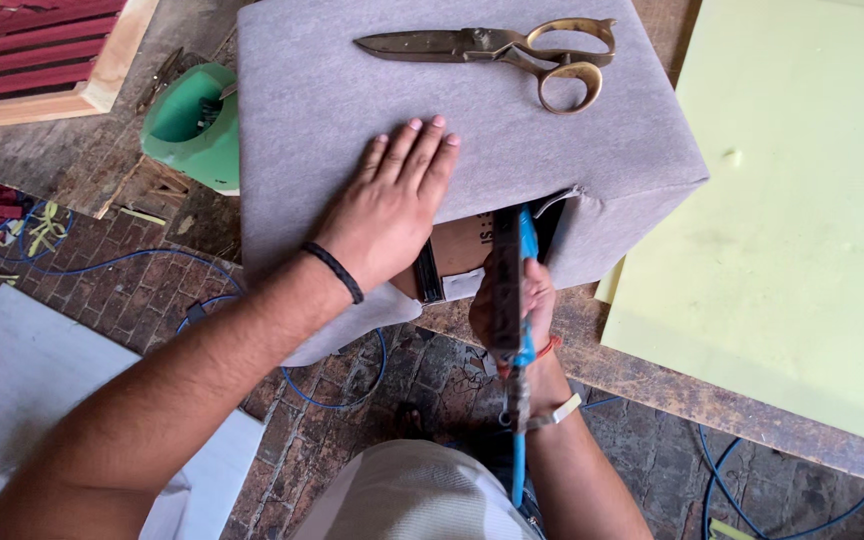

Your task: The person stretches gray fabric over the sides of an open wooden box frame on a workbench and secures it with a pneumatic staple gun, working around each side. They cut the fabric with large shears, fold and press the edges, reload staples from a green container, and rotate the box to staple the remaining sides.

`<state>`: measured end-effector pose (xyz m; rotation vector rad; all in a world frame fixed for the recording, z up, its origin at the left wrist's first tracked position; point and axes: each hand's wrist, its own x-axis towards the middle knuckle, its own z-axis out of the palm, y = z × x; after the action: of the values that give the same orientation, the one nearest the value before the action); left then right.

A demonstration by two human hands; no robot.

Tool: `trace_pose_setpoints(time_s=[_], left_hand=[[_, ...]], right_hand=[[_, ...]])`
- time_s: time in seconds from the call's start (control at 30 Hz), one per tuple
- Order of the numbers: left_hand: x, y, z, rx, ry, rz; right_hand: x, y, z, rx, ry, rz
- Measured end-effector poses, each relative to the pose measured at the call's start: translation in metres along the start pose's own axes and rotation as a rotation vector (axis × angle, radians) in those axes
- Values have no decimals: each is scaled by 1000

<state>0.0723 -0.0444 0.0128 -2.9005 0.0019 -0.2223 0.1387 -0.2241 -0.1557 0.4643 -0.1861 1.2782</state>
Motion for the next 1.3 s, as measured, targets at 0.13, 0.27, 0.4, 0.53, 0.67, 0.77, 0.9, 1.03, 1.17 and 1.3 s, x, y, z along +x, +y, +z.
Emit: trace_pose_setpoints(time_s=[0.13, 0.27, 0.4, 0.53, 0.67, 0.77, 0.9, 1.03, 1.17, 1.3], left_hand=[[-2, 3, 10, -21, 56, -16], [1, -12, 2, -80, 62, 90], [-4, -51, -8, -984, -14, 139], [-11, -63, 3, -1514, 153, 133], [-11, -64, 6, -1575, 294, 37], [-26, -46, 4, -1516, 514, -69], [-78, 34, 34, -1270, 617, -40], [-44, 99, 95, -1372, 523, -54], [33, 138, 135, -1254, 667, -84], [68, 154, 152, -1610, 668, -222]], right_hand=[[6, 29, -13, 128, 158, 42], [20, 36, -19, 328, 180, 134], [26, 37, -29, 285, 147, 249], [29, 46, -47, 176, 123, 321], [18, 39, -40, -46, 286, 126], [-16, 25, -5, -258, 377, -21], [-81, 25, 55, -422, 325, -200], [-128, 23, 106, -794, 420, -324], [-150, 27, 140, -1069, 582, -444], [-167, 34, 164, -1235, 714, -467]])
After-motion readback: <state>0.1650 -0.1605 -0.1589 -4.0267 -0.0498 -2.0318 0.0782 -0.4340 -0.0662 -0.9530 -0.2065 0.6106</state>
